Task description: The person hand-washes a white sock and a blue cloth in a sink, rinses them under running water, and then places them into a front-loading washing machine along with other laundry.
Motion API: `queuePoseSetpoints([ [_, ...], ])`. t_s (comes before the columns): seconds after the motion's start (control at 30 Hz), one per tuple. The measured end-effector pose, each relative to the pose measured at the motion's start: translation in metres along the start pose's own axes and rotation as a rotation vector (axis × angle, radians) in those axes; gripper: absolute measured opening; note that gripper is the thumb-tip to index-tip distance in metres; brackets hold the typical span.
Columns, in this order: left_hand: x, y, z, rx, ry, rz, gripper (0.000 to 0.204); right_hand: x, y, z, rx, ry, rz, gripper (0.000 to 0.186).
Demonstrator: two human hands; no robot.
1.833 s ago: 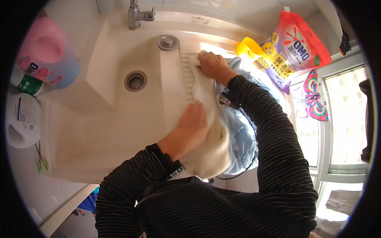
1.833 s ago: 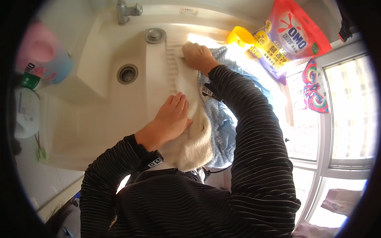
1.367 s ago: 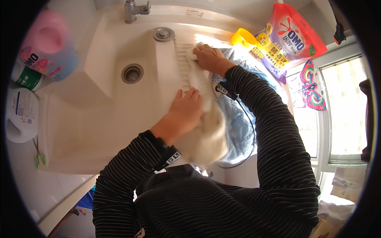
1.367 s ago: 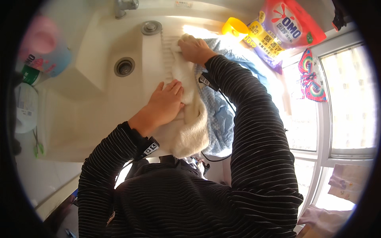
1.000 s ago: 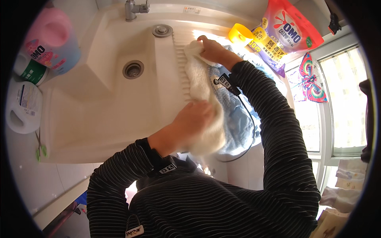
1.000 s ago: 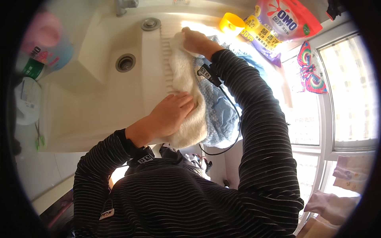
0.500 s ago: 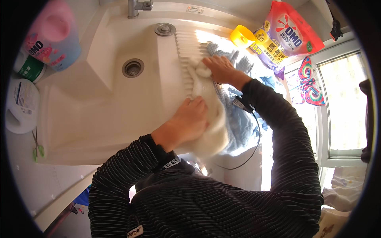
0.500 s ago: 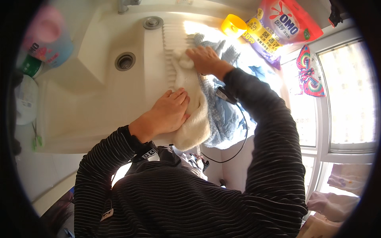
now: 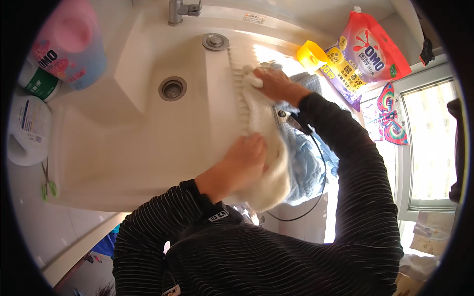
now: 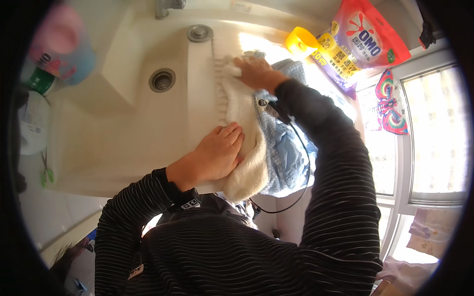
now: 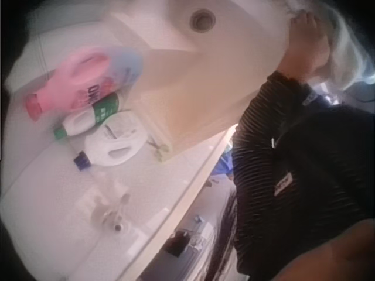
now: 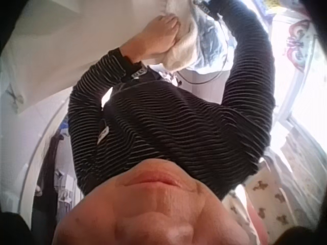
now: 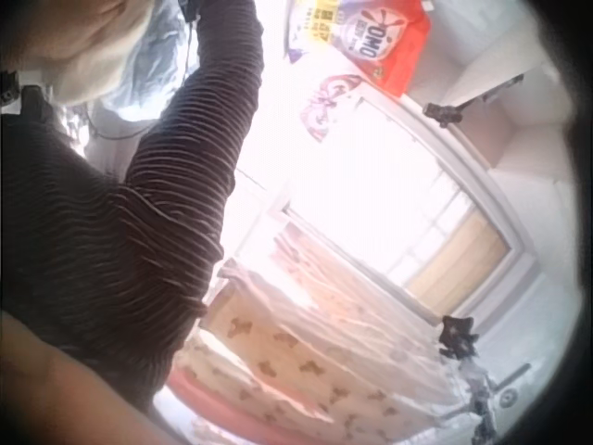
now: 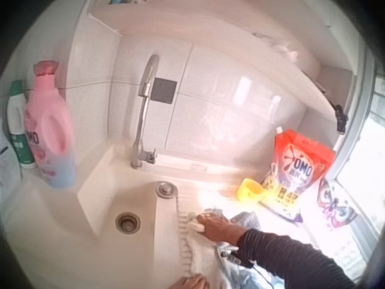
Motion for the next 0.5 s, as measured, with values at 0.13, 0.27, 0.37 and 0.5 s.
queuePoseSetpoints([
  [0.13,-0.002,0.004,0.004,-0.023,-0.009,0.054,0.045,0.054,-0.055,0.008,-0.076,0.003,-0.180,0.037],
  [0.27,0.005,0.022,-0.004,-0.202,0.049,0.134,0.033,0.034,-0.100,0.081,0.381,-0.468,-0.329,0.038],
  [0.37,0.014,0.033,-0.006,-0.263,0.048,0.080,0.023,-0.005,-0.124,0.124,0.509,-0.584,-0.336,0.048],
  [0.5,0.021,0.036,0.013,-0.272,-0.104,-0.042,0.022,-0.083,-0.092,0.157,0.313,-0.725,-0.250,0.043],
])
Point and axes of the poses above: each hand's wrist, its own x-axis towards the middle knuckle, its own z-axis out of the back of the hand, y = z × x, the point moved 9 cm from there along x, towards the middle knuckle, and after that the axes turned 11 degrees about -x, right-handed, at the moved point
